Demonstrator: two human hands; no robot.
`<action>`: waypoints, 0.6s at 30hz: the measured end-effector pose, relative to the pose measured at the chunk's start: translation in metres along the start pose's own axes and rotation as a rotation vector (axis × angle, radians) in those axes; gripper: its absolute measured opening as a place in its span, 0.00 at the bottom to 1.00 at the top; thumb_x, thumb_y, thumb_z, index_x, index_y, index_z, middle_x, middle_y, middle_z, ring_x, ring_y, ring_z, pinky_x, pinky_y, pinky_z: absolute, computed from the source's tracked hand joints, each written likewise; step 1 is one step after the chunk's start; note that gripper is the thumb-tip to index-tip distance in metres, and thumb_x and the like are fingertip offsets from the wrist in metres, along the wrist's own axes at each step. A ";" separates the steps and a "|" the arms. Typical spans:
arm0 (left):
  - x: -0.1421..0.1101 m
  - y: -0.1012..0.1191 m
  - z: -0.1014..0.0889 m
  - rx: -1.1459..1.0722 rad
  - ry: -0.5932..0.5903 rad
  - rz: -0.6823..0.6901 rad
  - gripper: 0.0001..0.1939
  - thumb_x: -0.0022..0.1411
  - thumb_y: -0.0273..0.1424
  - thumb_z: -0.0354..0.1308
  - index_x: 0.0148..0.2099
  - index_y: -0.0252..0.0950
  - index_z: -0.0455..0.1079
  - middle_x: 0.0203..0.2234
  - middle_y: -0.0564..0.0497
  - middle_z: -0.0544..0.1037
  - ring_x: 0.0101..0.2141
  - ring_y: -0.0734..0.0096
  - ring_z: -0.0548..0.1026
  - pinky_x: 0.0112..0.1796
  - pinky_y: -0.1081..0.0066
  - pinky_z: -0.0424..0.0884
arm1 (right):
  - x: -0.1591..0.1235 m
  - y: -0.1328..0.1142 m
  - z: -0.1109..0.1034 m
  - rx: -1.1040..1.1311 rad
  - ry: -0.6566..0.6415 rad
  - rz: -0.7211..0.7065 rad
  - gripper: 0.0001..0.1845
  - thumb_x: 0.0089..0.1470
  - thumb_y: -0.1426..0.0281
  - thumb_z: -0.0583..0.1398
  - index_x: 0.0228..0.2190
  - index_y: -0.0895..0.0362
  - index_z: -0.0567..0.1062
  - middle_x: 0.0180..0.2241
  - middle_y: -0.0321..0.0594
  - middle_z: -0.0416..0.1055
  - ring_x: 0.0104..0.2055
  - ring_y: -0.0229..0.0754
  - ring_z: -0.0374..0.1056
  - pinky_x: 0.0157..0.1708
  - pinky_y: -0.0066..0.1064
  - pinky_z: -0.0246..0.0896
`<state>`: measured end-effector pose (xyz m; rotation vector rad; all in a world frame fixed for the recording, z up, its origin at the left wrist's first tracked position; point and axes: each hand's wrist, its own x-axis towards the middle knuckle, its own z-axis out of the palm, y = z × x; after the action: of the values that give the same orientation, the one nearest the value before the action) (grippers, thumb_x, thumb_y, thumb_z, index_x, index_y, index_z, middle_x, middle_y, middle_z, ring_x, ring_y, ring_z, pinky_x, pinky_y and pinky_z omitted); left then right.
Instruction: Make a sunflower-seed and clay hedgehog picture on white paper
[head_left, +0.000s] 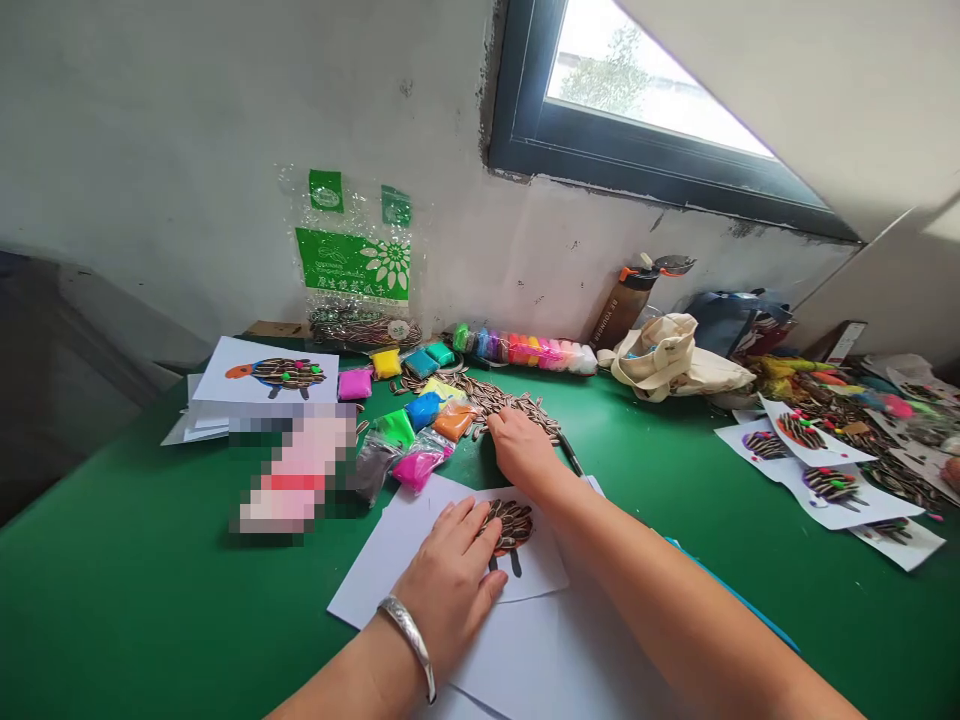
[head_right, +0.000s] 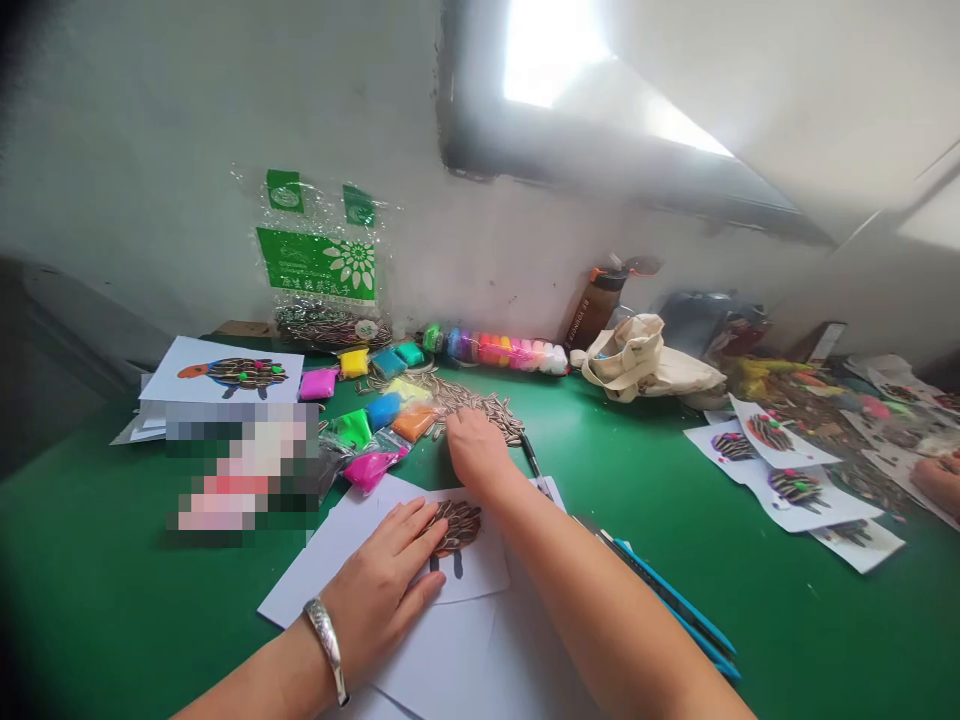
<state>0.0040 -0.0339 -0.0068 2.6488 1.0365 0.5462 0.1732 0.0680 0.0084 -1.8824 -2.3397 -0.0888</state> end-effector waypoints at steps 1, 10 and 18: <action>0.000 -0.001 0.001 -0.007 0.013 0.001 0.21 0.58 0.27 0.55 0.55 0.29 0.66 0.54 0.37 0.69 0.56 0.48 0.63 0.53 0.47 0.64 | -0.001 0.001 -0.004 0.019 0.012 0.025 0.12 0.53 0.81 0.50 0.35 0.59 0.70 0.38 0.48 0.69 0.41 0.44 0.64 0.37 0.29 0.57; 0.000 -0.001 0.001 -0.021 0.048 0.018 0.21 0.59 0.28 0.53 0.56 0.33 0.65 0.54 0.41 0.69 0.56 0.51 0.63 0.53 0.48 0.64 | -0.094 0.018 -0.028 0.801 -0.028 0.243 0.09 0.57 0.67 0.51 0.29 0.55 0.70 0.23 0.33 0.68 0.23 0.35 0.62 0.24 0.24 0.57; 0.000 0.000 0.001 0.017 0.038 0.020 0.21 0.60 0.29 0.53 0.57 0.33 0.64 0.55 0.41 0.68 0.57 0.51 0.62 0.54 0.48 0.62 | -0.118 0.017 -0.013 0.944 -0.090 0.251 0.11 0.53 0.70 0.53 0.26 0.56 0.75 0.22 0.33 0.68 0.25 0.35 0.61 0.24 0.23 0.55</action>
<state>0.0044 -0.0336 -0.0081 2.6759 1.0310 0.5962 0.2151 -0.0446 0.0036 -1.6221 -1.6512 0.9531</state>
